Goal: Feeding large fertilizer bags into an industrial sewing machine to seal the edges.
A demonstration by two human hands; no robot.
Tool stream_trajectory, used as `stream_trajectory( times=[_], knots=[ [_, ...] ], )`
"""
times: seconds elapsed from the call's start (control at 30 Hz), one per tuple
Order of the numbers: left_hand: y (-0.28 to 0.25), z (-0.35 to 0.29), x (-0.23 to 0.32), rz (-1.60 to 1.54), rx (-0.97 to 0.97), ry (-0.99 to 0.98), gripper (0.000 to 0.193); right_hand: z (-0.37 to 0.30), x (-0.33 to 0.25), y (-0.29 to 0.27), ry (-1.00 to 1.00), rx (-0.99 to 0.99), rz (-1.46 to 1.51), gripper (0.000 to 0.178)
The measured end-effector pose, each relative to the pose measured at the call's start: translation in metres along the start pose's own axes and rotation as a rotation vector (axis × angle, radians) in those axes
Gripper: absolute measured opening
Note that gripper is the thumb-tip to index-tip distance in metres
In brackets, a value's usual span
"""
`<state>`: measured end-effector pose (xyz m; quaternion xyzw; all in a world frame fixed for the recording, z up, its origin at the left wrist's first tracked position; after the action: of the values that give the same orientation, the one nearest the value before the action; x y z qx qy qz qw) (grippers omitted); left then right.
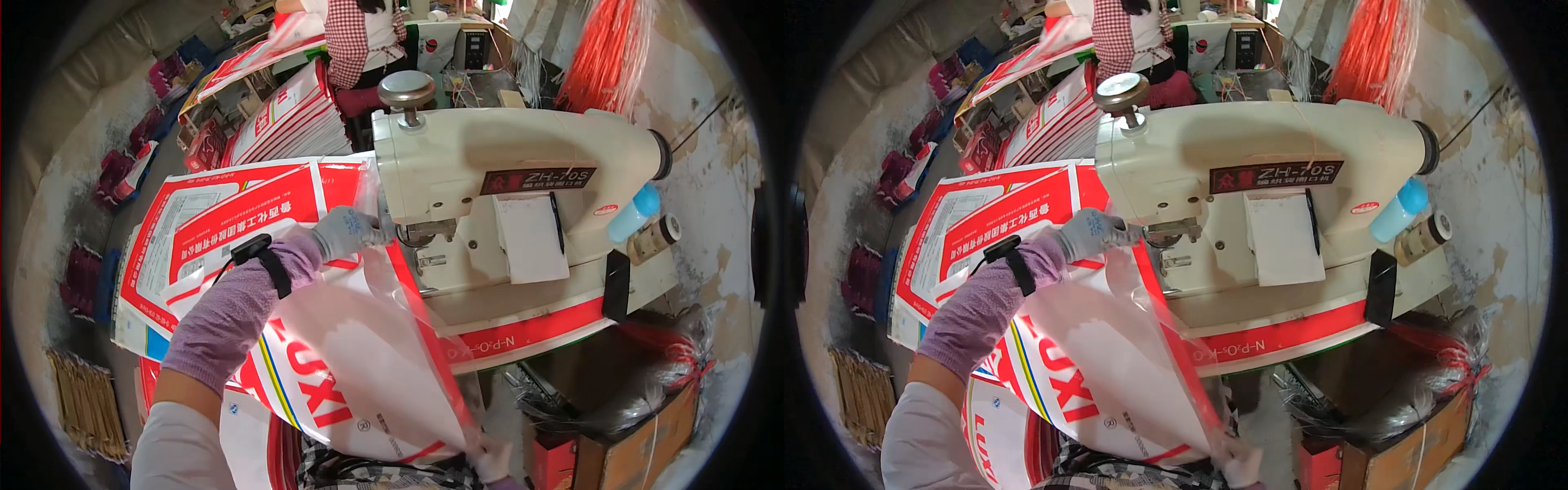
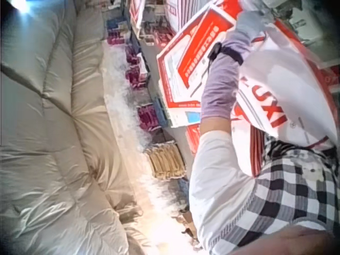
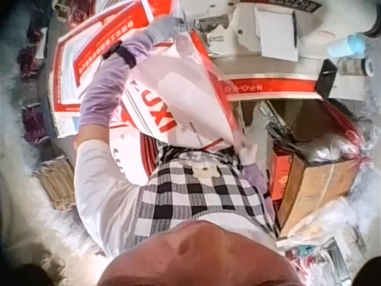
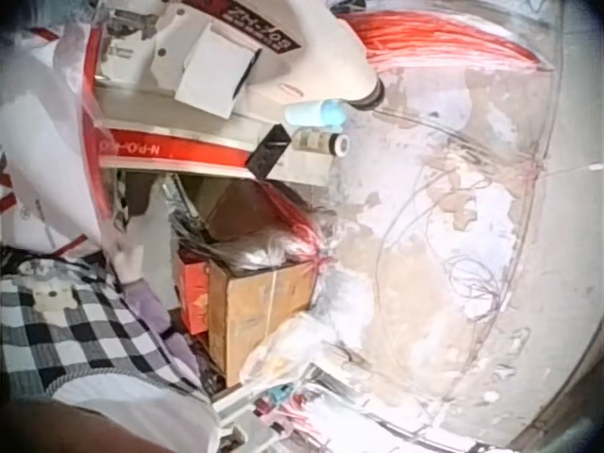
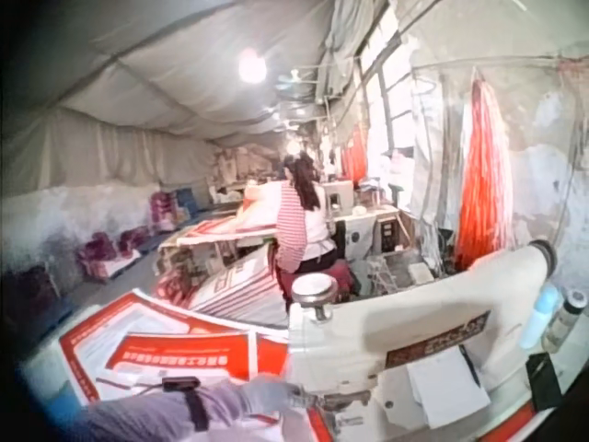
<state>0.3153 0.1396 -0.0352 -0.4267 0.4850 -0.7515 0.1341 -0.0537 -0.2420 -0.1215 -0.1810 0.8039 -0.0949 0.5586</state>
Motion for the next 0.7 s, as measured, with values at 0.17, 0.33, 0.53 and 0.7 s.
stream_trajectory(
  times=[0.17,0.33,0.53,0.7],
  knots=[
    [0.002,0.02,-0.013,0.542,-0.109,-0.259,0.022,0.021,0.011,0.034,-0.137,-0.234,-0.015,0.03],
    [0.024,-0.032,0.158,0.994,-0.168,0.108,0.031,0.084,-0.116,0.071,-0.493,0.096,-0.081,0.049],
    [-0.028,-0.051,0.042,0.896,-0.599,-0.077,0.022,0.195,-0.168,0.105,-0.659,0.338,-0.257,0.041],
    [-0.127,-0.082,0.122,0.293,-0.334,-0.452,0.027,0.226,-0.15,0.125,-0.461,0.146,0.503,0.037]
  ],
)
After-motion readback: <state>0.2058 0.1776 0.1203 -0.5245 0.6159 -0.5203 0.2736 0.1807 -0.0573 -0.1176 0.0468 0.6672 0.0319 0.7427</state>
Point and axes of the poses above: each hand's wrist, its own z-axis towards the middle knuckle, its own y-axis out of the palm, x = y × z, the point moved 2 cm from there along z, towards the middle knuckle, and after that the axes turned 1 degree about -y, right-handed, at the moved point
